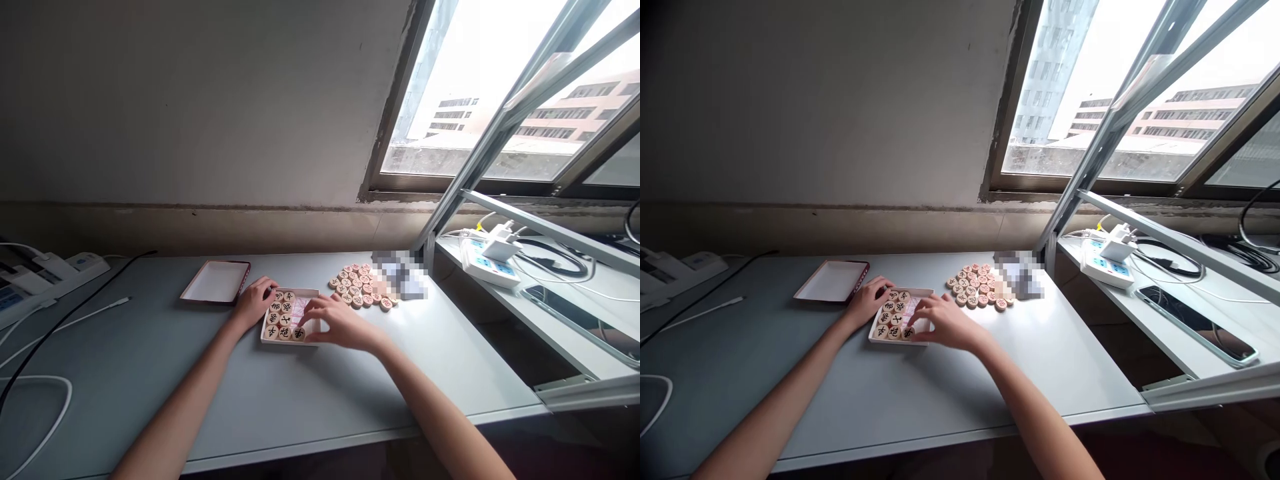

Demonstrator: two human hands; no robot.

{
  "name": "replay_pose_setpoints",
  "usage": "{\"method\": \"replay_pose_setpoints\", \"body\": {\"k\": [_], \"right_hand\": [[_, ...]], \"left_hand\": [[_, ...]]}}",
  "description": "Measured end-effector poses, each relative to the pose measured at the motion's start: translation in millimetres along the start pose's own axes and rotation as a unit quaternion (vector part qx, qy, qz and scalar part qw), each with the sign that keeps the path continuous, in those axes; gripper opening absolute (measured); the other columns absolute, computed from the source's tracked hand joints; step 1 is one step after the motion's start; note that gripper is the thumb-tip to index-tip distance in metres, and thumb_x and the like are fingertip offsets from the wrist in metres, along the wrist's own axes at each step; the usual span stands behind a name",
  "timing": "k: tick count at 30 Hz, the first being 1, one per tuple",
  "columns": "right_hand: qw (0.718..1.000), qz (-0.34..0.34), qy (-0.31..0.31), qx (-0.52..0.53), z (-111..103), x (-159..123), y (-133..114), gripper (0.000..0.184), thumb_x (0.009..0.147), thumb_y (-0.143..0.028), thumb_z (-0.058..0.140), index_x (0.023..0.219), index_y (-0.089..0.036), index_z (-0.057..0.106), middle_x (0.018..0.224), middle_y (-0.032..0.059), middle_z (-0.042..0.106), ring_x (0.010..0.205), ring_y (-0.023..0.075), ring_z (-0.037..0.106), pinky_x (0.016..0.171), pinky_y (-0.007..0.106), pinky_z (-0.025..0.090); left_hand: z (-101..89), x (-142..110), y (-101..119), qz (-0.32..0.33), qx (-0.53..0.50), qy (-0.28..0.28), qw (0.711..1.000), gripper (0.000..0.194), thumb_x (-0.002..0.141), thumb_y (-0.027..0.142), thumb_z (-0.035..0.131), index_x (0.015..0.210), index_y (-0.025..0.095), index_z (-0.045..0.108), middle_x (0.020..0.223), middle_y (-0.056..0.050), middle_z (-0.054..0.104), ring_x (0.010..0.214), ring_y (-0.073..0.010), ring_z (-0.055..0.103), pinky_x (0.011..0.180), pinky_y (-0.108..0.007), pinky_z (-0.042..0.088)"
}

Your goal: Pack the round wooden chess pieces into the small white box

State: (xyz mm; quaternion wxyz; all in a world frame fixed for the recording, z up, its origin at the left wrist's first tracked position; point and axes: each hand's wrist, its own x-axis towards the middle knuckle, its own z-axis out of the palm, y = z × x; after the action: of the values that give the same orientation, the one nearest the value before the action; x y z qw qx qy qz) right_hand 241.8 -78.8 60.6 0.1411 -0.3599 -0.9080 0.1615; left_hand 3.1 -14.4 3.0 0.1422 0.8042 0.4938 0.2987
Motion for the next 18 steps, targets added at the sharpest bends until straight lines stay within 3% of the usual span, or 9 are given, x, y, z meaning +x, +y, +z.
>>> {"method": "replay_pose_setpoints", "body": {"k": [3, 7, 14, 18], "right_hand": [[0.999, 0.003, -0.014, -0.039, 13.4, 5.1, -12.1, 0.029, 0.083, -0.046, 0.056, 0.102, -0.025, 0.063, 0.1, 0.0042, 0.061, 0.088, 0.0192, 0.052, 0.077, 0.032, 0.032], [0.999, 0.013, -0.021, -0.04, 15.8, 6.3, -8.2, 0.021, 0.089, -0.037, 0.049, 0.099, -0.024, 0.063, 0.096, 0.0032, 0.062, 0.085, 0.0166, 0.052, 0.071, 0.03, 0.031], [0.999, 0.004, -0.02, -0.032, 16.0, 6.5, 1.0, 0.015, 0.082, -0.032, 0.062, 0.095, -0.027, 0.066, 0.096, 0.0016, 0.062, 0.089, 0.0165, 0.052, 0.072, 0.029, 0.031], [0.999, 0.029, 0.018, 0.003, 14.0, 7.5, -0.4, 0.016, 0.075, -0.031, 0.069, 0.087, -0.021, 0.063, 0.088, 0.0007, 0.064, 0.083, 0.0157, 0.054, 0.073, 0.029, 0.031]], "left_hand": [[-0.3, 0.3, 0.7, 0.0, -0.002, 0.002, 1.0, 0.018, 0.083, 0.021, 0.04, 0.085, 0.02, 0.057, 0.091, -0.003, 0.06, 0.086, -0.0179, 0.057, 0.077, -0.03, 0.044], [-1.1, 0.0, 0.9, 0.001, -0.004, -0.001, 1.0, 0.018, 0.083, 0.021, 0.039, 0.083, 0.021, 0.057, 0.09, -0.003, 0.06, 0.086, -0.0177, 0.057, 0.077, -0.029, 0.044], [0.2, 0.3, -1.0, 0.001, -0.001, -0.001, 1.0, 0.017, 0.083, 0.022, 0.04, 0.082, 0.021, 0.057, 0.088, -0.002, 0.06, 0.084, -0.0175, 0.057, 0.075, -0.029, 0.044], [0.6, 0.5, -1.0, 0.004, 0.007, -0.002, 1.0, 0.017, 0.084, 0.024, 0.039, 0.082, 0.021, 0.056, 0.089, -0.002, 0.059, 0.085, -0.0177, 0.057, 0.075, -0.028, 0.044]]}}
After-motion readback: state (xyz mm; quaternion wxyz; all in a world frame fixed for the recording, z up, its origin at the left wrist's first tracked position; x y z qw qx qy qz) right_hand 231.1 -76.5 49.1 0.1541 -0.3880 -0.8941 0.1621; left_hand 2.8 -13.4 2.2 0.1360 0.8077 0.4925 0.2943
